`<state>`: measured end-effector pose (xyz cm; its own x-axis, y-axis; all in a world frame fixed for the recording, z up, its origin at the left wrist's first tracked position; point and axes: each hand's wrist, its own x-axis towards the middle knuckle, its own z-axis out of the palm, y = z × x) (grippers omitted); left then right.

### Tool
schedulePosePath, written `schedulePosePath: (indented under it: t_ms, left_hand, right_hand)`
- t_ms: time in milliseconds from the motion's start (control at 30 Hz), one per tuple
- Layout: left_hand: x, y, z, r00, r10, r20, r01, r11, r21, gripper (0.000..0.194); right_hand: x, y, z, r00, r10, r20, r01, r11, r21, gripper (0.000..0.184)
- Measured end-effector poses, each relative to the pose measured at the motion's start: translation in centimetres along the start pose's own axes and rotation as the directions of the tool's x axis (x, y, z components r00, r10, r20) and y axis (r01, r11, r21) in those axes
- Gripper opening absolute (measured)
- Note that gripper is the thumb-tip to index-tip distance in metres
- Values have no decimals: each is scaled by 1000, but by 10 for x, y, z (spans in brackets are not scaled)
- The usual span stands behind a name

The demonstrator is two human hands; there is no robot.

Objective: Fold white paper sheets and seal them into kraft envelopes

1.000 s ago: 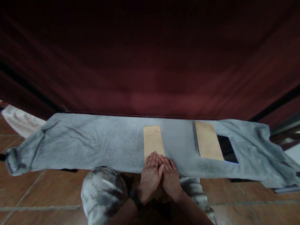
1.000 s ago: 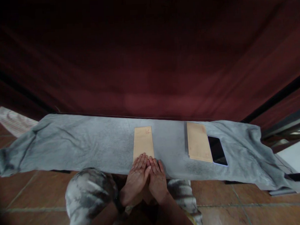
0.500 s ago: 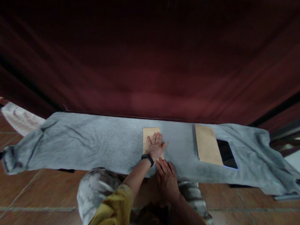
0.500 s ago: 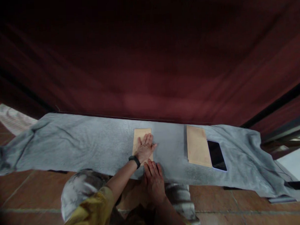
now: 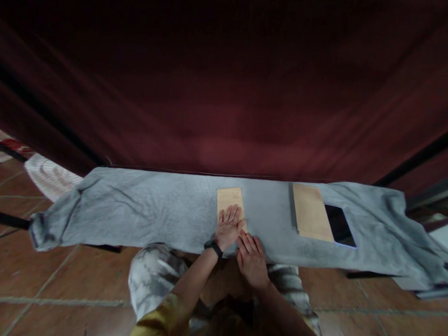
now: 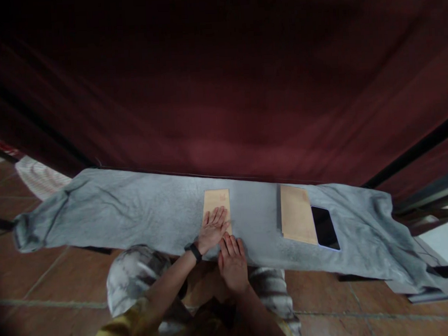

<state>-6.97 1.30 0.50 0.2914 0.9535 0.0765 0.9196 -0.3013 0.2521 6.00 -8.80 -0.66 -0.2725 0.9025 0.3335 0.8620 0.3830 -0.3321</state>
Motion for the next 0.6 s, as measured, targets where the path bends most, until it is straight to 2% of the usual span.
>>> schedulePosePath:
  t_ms: [233,333,433,600]
  left_hand:
    - [-47,-5,-1,993,-25,-119,28,999,23,56]
    - [-63,-2,-3,981,-128,-146,138,989,61,56]
    - [-75,3,-6,951,-243,-193,262,961,82,56]
    - [-83,10,-13,917,-313,-247,321,947,-6,54]
  right_hand:
    - [0,-5,-9,1000,-26,-11,25,999,-34,46]
    - [-1,-3,-7,999,-37,-34,35,998,-53,45]
    - [-2,0,-3,998,-36,-59,33,997,-63,44]
    - [-4,0,0,996,-20,-83,14,997,-71,46]
